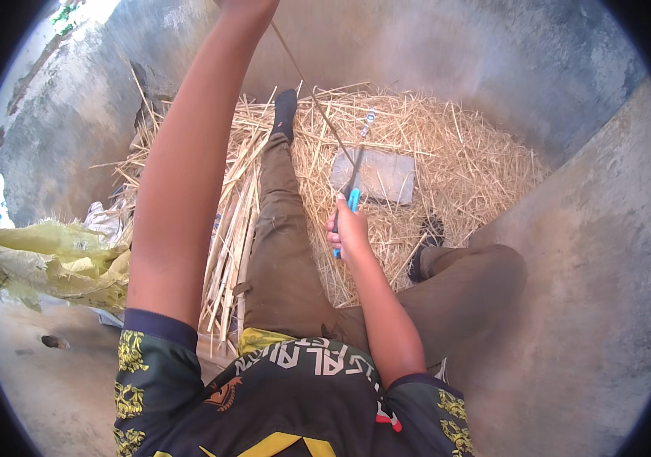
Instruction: The person sits on a straw-covered floor and uses a utility knife to sharpen the ends of thin wooden sticks. They repeatedly hold a stick in one hand and scrape the blade along its length to create a pointed tip, then set the stick aside.
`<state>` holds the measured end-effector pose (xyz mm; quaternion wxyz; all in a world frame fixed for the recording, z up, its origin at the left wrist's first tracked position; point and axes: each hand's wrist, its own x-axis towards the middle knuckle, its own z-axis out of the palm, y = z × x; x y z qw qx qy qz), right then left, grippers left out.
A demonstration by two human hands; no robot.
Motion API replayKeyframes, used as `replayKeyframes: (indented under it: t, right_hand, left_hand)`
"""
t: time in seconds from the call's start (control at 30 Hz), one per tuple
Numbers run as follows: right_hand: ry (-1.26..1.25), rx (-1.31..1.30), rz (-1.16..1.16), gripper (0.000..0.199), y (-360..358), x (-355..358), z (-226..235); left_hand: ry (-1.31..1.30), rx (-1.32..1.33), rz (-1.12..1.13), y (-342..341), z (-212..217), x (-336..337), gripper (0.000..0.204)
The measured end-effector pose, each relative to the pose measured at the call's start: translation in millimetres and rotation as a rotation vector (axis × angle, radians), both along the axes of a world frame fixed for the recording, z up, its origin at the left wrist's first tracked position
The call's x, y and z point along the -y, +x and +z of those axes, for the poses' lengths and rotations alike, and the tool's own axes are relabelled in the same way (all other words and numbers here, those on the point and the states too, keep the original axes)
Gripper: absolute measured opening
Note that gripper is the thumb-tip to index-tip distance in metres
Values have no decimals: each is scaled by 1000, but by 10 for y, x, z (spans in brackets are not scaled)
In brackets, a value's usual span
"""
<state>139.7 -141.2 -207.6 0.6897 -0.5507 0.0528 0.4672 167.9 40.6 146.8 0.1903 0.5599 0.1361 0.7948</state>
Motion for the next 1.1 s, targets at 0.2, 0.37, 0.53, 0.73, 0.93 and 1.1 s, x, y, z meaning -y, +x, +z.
replayKeyframes:
  t: [0.2,0.37,0.53,0.73,0.93,1.1]
  right_hand:
    - [153,561,-33,38,-35,-5,441]
    - [311,780,-168,32,-256,-72,444]
    - [288,532,-89,34,-90,-25,290]
    - [513,465,-224,44,-50,-11,412]
    - [74,547,-43,46,214,50,431]
    - [291,839,-238,41,-16,32,486]
  left_hand:
    - [-5,125,-38,26,-10,42,58]
    - [39,195,-84,202,-24,-90,54]
    - [89,-2,-145,148,-27,-150,47]
    - [92,57,-82,147,-6,-71,46]
    - [68,39,-46,139,-32,-57,47]
    - [71,81,32,152,-37,-69,46]
